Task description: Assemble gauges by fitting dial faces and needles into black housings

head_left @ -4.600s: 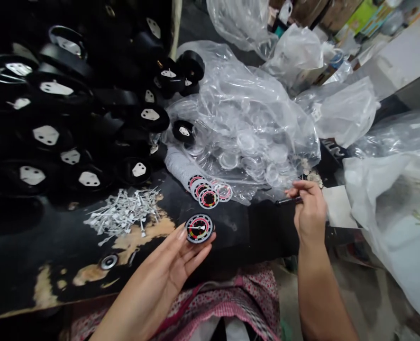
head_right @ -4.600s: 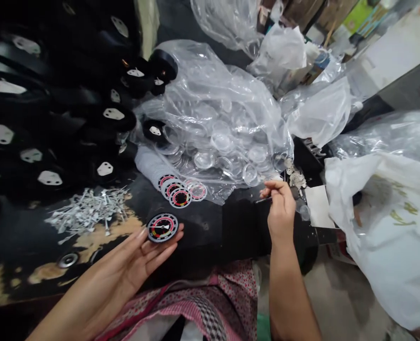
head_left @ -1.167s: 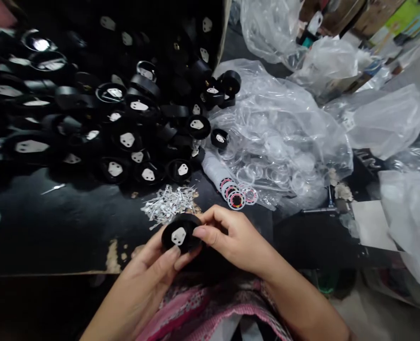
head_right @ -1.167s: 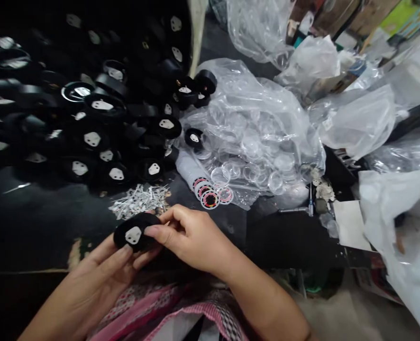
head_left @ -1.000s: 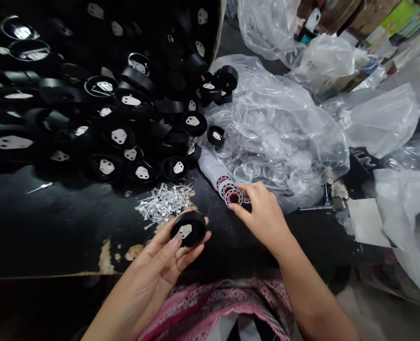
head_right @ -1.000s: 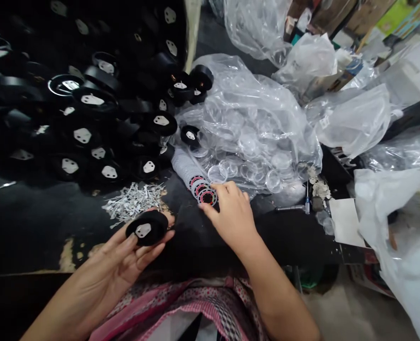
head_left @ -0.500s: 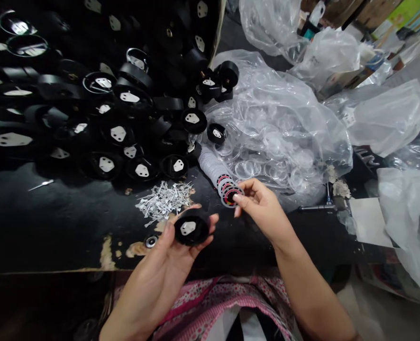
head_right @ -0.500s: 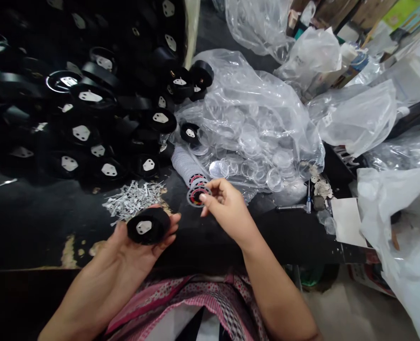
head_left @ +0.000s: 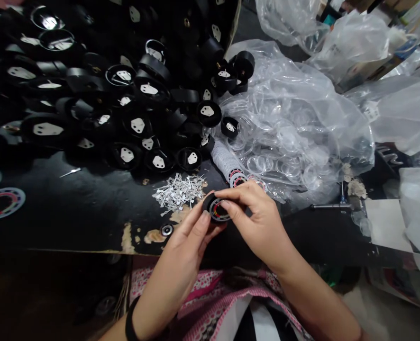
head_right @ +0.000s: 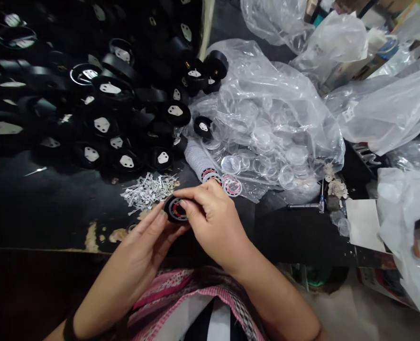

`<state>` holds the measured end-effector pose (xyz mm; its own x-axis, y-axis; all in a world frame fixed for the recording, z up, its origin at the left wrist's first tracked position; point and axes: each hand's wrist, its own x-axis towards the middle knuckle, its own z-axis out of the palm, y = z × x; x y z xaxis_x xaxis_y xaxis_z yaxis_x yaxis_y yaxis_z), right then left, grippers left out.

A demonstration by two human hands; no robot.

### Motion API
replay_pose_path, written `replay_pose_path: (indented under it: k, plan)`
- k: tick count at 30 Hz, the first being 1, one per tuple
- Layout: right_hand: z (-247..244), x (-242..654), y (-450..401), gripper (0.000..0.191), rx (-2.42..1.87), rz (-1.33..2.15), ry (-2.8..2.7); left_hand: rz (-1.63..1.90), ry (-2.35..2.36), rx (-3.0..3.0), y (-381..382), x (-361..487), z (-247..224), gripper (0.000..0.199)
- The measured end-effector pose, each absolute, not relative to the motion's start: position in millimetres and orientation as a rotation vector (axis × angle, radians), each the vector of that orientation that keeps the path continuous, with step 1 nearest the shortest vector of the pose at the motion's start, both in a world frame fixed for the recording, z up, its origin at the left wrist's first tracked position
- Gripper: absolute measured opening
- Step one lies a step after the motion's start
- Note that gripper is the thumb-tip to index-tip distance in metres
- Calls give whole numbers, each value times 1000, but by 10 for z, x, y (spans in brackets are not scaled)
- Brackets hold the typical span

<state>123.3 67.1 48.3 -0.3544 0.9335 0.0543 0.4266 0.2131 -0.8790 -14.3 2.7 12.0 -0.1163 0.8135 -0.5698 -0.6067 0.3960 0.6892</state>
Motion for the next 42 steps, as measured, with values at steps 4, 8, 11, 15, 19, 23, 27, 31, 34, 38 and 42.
replay_pose_path:
  k: [4, 8, 11, 15, 19, 23, 27, 31, 34, 38, 42]
  plan:
    - [455, 1195, 685, 4, -1357, 1154, -1862, 1199, 1236, 407, -46, -153, 10, 38]
    - [433, 1224, 724, 8, -1366, 1452, -1687, 1178, 1197, 463, -68, -182, -46, 36]
    - [433, 1239, 734, 9, -1355, 1496, -1664, 1163, 1166, 481, -73, -194, -51, 34]
    - [431, 1270, 733, 10, -1354, 1520, -1688, 1177, 1139, 479, -93, -191, -62, 33]
    - [437, 1312, 744, 9, -1309, 1494, -1785, 1190, 1150, 481, -98, -196, -62, 32]
    - [462, 1335, 762, 8, -1291, 1453, -1874, 1130, 1179, 504, -72, -230, -26, 32]
    - [451, 1334, 788, 10, -1313, 1538, -1833, 1107, 1160, 493, -45, -251, -15, 34]
    - [389, 1325, 782, 12, -1372, 1465, -1864, 1098, 1154, 522, -29, -230, -22, 34]
    - [358, 1328, 712, 13, -1395, 1474, -1860, 1080, 1208, 581, -42, -212, -13, 33]
    - [392, 1325, 626, 11, -1375, 1566, -1867, 1046, 1361, 699, -141, -286, -8, 30]
    - [416, 1179, 661, 8, -1267, 1356, -2253, 1099, 1515, 623, -272, -512, -4, 31]
